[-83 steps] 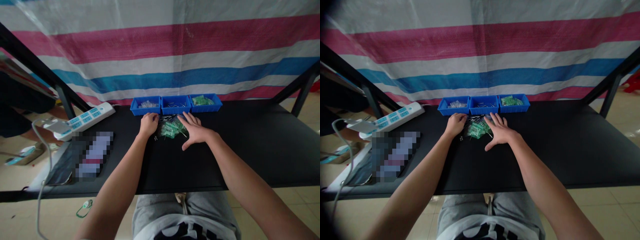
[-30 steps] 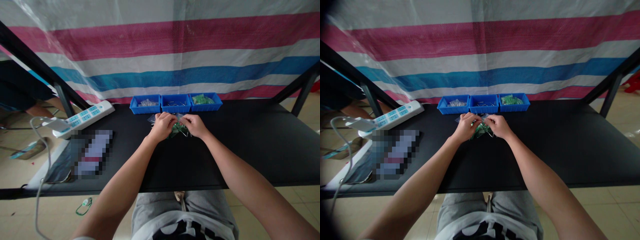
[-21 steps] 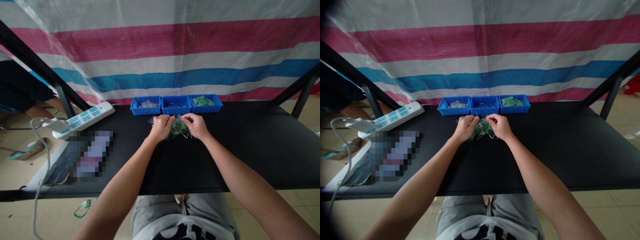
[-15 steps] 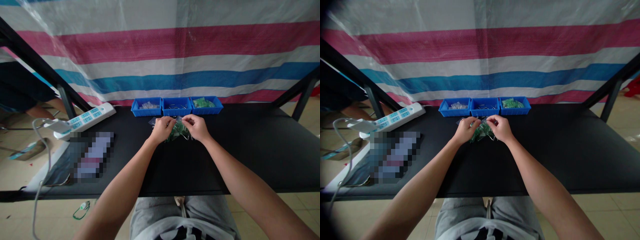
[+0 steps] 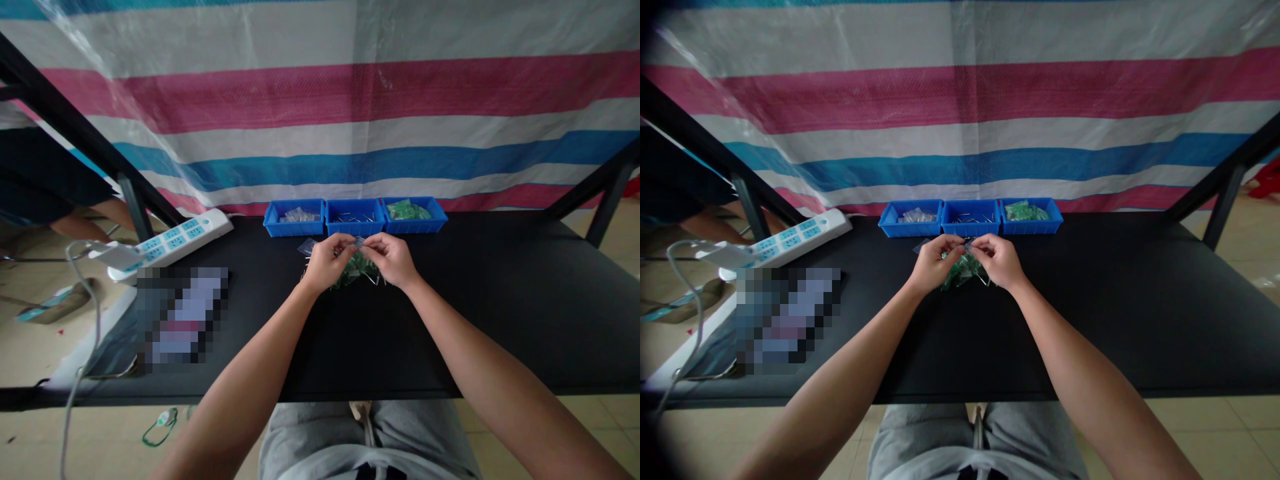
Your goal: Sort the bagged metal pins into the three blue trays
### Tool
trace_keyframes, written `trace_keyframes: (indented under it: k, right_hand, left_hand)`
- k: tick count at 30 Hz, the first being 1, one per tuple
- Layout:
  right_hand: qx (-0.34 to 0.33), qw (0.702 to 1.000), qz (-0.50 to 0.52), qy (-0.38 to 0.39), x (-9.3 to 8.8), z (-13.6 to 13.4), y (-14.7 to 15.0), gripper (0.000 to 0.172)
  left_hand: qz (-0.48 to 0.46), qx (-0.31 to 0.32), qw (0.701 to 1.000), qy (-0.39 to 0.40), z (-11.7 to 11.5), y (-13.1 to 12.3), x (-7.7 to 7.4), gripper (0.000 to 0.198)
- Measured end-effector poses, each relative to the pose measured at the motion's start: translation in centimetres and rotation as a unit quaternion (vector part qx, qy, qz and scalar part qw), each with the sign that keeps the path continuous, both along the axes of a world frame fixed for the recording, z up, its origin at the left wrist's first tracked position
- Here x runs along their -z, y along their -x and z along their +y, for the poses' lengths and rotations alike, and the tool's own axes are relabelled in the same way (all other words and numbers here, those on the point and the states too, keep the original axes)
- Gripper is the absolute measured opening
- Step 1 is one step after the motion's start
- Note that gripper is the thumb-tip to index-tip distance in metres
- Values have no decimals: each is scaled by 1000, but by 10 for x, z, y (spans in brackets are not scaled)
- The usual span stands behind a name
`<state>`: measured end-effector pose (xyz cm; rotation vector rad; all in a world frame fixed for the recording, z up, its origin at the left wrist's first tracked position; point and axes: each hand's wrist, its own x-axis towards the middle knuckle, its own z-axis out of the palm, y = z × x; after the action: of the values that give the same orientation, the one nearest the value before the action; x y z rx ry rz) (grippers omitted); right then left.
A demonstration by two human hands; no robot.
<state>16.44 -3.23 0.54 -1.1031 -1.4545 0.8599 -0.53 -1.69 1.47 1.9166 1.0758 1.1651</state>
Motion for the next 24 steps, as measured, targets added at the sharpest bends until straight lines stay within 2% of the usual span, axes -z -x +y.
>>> trace_keyframes:
  k: [6, 9, 11, 15, 18, 21, 24]
  right_hand:
    - [-19, 1000, 2, 11, 2, 2, -1, 28]
    - [-25, 1000, -9, 7, 0, 0, -1, 26]
    - [-11, 999, -29, -12, -1, 0, -1, 24]
    - [50, 995, -62, -63, -2, 3, -8, 21]
    - [85, 988, -99, -83, 2, 7, -13, 21]
    - [91, 980, -153, -93, 5, 9, -15, 22]
    - [84, 970, -197, -116, 5, 8, -14, 23]
  left_hand:
    - [-104, 51, 992, 47, -2, -2, 2, 15]
    - [-112, 70, 989, 63, -4, -2, 0, 10]
    - [-93, 59, 993, 49, -3, 0, -2, 9]
    - [19, -24, 998, -54, 4, 3, -3, 17]
    - [166, -102, 973, -126, 13, 4, -3, 35]
    - [278, -150, 941, -122, 21, 4, -1, 49]
    - [333, -137, 927, -107, 23, 4, 1, 56]
